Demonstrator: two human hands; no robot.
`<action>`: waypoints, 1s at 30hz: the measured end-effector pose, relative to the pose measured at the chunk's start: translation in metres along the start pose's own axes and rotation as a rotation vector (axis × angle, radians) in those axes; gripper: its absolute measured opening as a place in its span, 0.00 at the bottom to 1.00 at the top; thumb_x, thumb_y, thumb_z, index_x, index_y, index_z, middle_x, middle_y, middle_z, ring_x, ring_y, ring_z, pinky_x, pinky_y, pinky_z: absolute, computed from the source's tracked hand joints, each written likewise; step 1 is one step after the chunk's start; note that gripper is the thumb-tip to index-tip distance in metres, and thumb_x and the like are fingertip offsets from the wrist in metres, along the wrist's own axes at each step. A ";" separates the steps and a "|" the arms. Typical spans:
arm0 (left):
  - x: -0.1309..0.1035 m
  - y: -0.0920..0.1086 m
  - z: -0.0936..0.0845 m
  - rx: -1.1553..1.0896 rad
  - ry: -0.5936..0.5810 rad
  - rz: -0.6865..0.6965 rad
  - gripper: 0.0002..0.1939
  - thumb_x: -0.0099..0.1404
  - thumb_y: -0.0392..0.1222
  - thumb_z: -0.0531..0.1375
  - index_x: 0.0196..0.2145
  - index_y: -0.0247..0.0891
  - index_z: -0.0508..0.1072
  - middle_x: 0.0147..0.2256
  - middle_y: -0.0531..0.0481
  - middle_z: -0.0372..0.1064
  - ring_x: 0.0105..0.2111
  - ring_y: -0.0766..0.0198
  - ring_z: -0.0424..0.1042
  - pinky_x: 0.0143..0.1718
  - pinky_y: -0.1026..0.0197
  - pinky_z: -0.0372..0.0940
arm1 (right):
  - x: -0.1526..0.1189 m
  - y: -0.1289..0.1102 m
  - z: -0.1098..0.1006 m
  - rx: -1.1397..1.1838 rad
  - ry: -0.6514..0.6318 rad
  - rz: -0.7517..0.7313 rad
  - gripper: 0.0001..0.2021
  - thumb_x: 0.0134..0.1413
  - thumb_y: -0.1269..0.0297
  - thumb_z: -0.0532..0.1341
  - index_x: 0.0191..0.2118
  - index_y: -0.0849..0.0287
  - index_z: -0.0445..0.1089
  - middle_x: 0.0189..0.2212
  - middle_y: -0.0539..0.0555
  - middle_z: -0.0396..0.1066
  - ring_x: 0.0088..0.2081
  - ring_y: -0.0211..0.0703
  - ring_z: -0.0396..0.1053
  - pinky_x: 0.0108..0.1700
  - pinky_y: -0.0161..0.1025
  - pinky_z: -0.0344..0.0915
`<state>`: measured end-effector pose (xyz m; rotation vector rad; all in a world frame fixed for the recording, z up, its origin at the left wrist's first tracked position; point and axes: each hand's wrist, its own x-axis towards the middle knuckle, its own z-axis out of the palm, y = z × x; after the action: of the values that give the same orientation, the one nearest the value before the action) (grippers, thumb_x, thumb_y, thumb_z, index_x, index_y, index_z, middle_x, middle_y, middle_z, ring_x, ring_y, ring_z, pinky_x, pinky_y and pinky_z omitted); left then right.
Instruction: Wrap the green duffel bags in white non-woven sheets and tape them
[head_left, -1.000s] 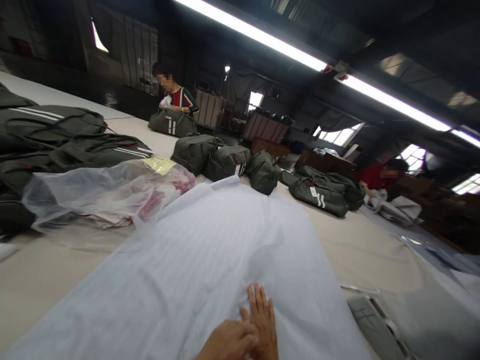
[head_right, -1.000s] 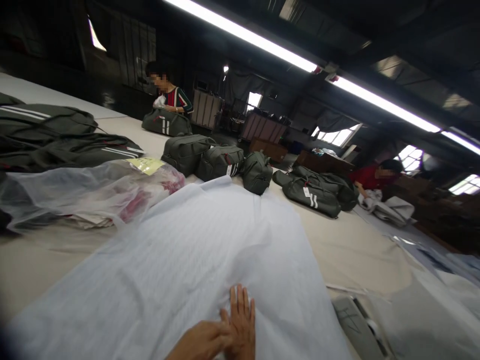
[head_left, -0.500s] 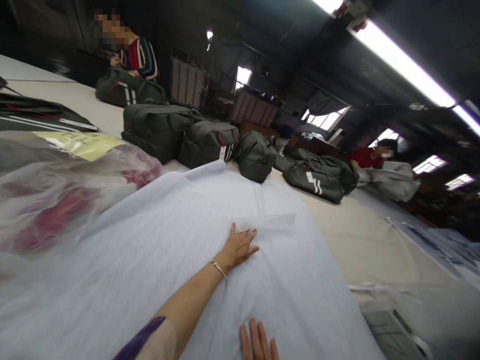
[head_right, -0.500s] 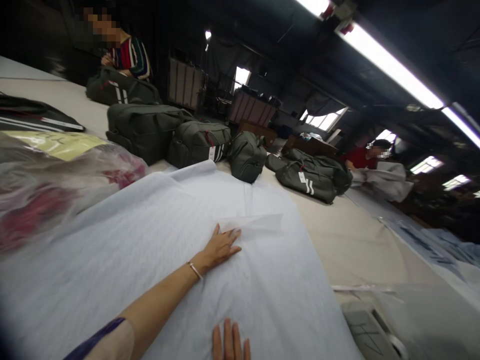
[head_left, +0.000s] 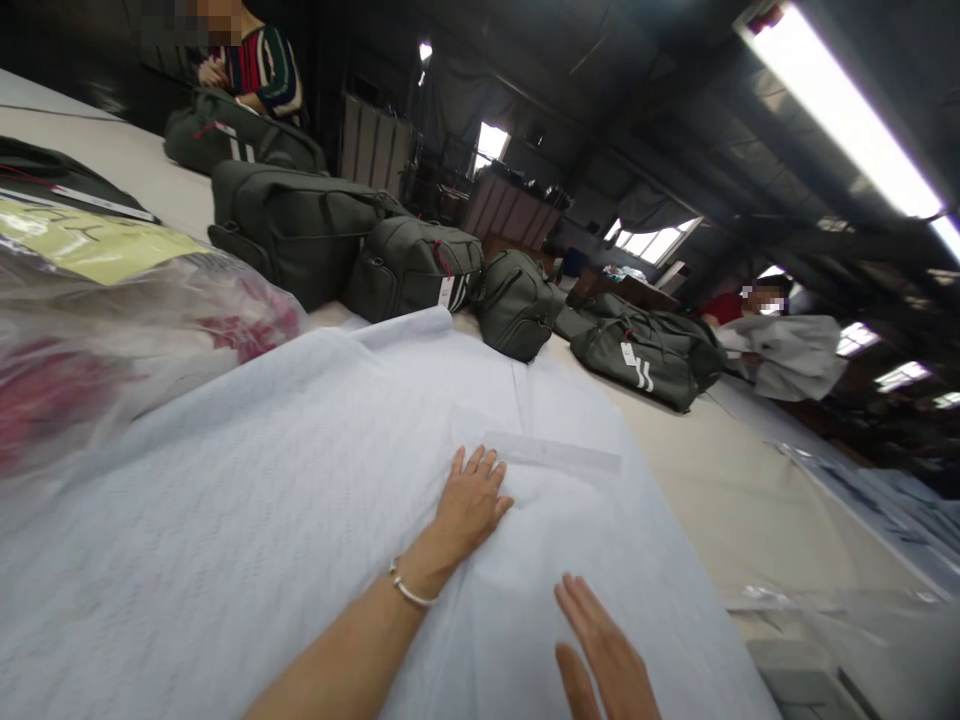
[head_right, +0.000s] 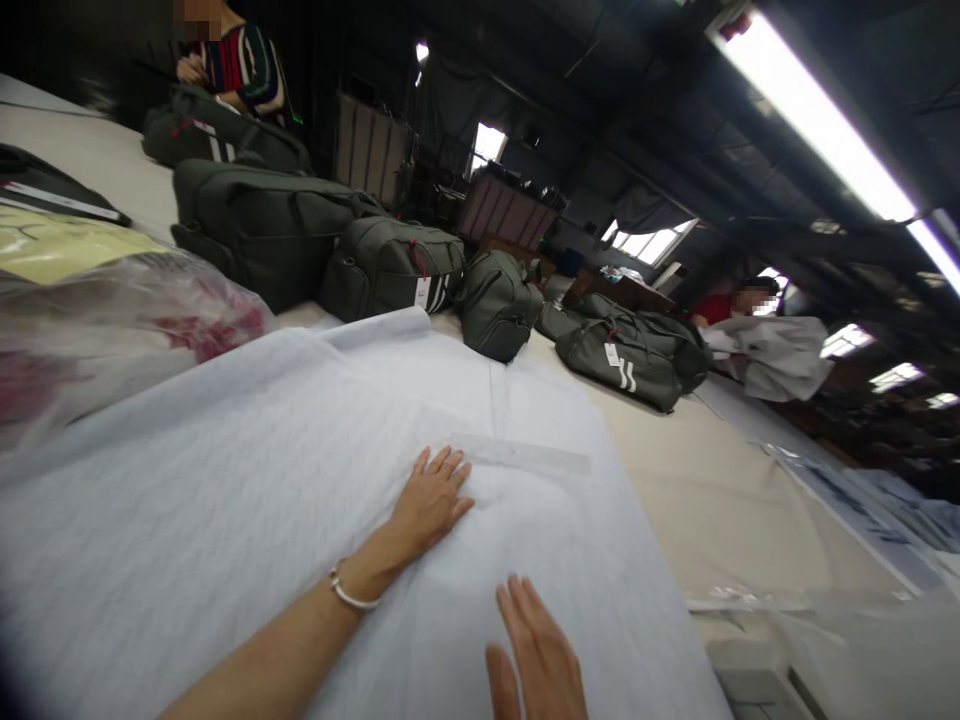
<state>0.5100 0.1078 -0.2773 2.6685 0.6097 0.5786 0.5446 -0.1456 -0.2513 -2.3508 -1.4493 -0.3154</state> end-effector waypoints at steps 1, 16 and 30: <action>0.000 0.000 -0.001 -0.011 0.003 -0.005 0.25 0.71 0.54 0.53 0.60 0.39 0.65 0.63 0.41 0.59 0.65 0.49 0.53 0.66 0.38 0.45 | 0.030 0.002 0.004 0.018 0.001 -0.029 0.26 0.66 0.58 0.49 0.67 0.45 0.50 0.65 0.51 0.57 0.65 0.51 0.55 0.64 0.57 0.57; 0.004 -0.006 0.002 -0.086 -0.013 -0.039 0.28 0.68 0.41 0.54 0.64 0.35 0.57 0.64 0.44 0.58 0.66 0.52 0.51 0.68 0.42 0.44 | 0.197 0.005 0.081 -0.158 -0.241 0.064 0.23 0.68 0.60 0.43 0.62 0.56 0.62 0.61 0.58 0.63 0.61 0.49 0.60 0.61 0.51 0.56; 0.005 -0.005 0.003 -0.084 0.019 -0.041 0.28 0.70 0.47 0.54 0.64 0.35 0.57 0.62 0.42 0.60 0.64 0.48 0.56 0.66 0.41 0.47 | 0.227 0.012 0.097 -0.098 -0.342 0.074 0.23 0.67 0.58 0.46 0.64 0.53 0.58 0.66 0.55 0.55 0.66 0.50 0.50 0.66 0.57 0.44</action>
<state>0.5140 0.1135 -0.2800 2.5688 0.6290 0.6052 0.6576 0.0740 -0.2573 -2.6286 -1.5165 0.0408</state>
